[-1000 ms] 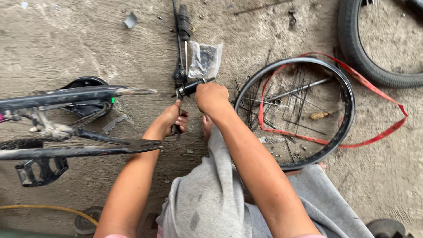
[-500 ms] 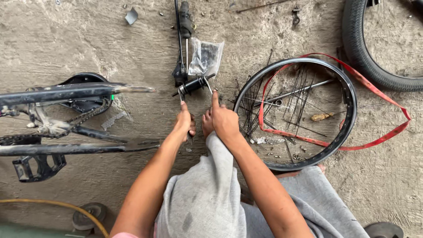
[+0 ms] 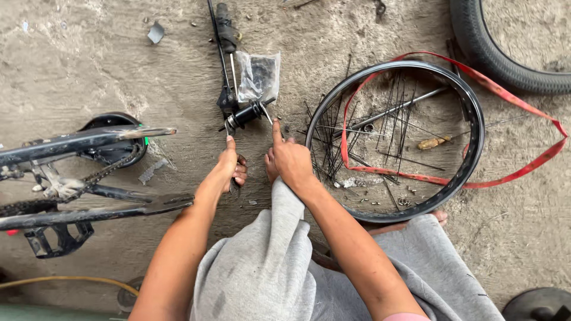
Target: The person sits on the ground repairing a bicycle wheel hub. They handle the hub and crank arm, pick wrenches from a toolbox, tighten the hub axle nut with a wrench, and work the hub assembly against the detached wheel rim lying on the floor.
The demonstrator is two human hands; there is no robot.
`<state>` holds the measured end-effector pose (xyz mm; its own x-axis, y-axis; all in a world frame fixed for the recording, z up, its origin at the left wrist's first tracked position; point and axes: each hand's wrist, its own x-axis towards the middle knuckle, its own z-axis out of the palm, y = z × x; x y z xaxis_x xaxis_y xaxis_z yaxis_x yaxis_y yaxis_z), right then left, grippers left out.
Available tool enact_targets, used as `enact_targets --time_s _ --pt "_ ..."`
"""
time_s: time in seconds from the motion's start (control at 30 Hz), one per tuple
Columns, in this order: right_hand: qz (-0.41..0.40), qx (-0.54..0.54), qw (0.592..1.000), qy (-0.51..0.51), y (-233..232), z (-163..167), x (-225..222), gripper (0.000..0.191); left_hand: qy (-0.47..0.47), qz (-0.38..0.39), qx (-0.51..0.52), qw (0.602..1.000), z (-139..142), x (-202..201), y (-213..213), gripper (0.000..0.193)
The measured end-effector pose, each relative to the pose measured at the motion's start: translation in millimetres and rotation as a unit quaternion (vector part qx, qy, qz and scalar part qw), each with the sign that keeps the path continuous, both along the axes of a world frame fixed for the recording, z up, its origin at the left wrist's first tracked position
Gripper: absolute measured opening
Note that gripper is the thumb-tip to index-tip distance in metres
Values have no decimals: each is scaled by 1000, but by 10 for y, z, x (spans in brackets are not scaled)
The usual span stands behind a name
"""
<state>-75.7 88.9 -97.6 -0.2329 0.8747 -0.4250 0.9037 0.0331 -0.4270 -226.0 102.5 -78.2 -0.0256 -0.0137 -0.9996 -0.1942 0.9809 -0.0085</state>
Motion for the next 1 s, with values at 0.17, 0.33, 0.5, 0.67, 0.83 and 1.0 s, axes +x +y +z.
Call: enact_targets --time_s 0.17,0.33,0.5,0.67,0.83,1.0 --pt "11 57 998 21 -50 10 -12 100 18 -28 -20 999 8 -7 60 80" --pt "2 41 999 7 -23 0 4 102 6 -17 -4 1000 17 -37 63 84" --pt "-21 31 999 38 31 -22 38 102 3 -18 20 1000 1 -70 59 83" --pt "-53 -36 995 74 14 -54 17 95 1 -7 0 1000 -104 -93 25 84" --pt "-239 -34 945 221 -2 -220 45 33 -20 13 17 1000 -201 -119 -43 83" --pt "-265 -46 936 229 -34 -309 120 26 -77 47 38 995 -332 -74 -67 81"
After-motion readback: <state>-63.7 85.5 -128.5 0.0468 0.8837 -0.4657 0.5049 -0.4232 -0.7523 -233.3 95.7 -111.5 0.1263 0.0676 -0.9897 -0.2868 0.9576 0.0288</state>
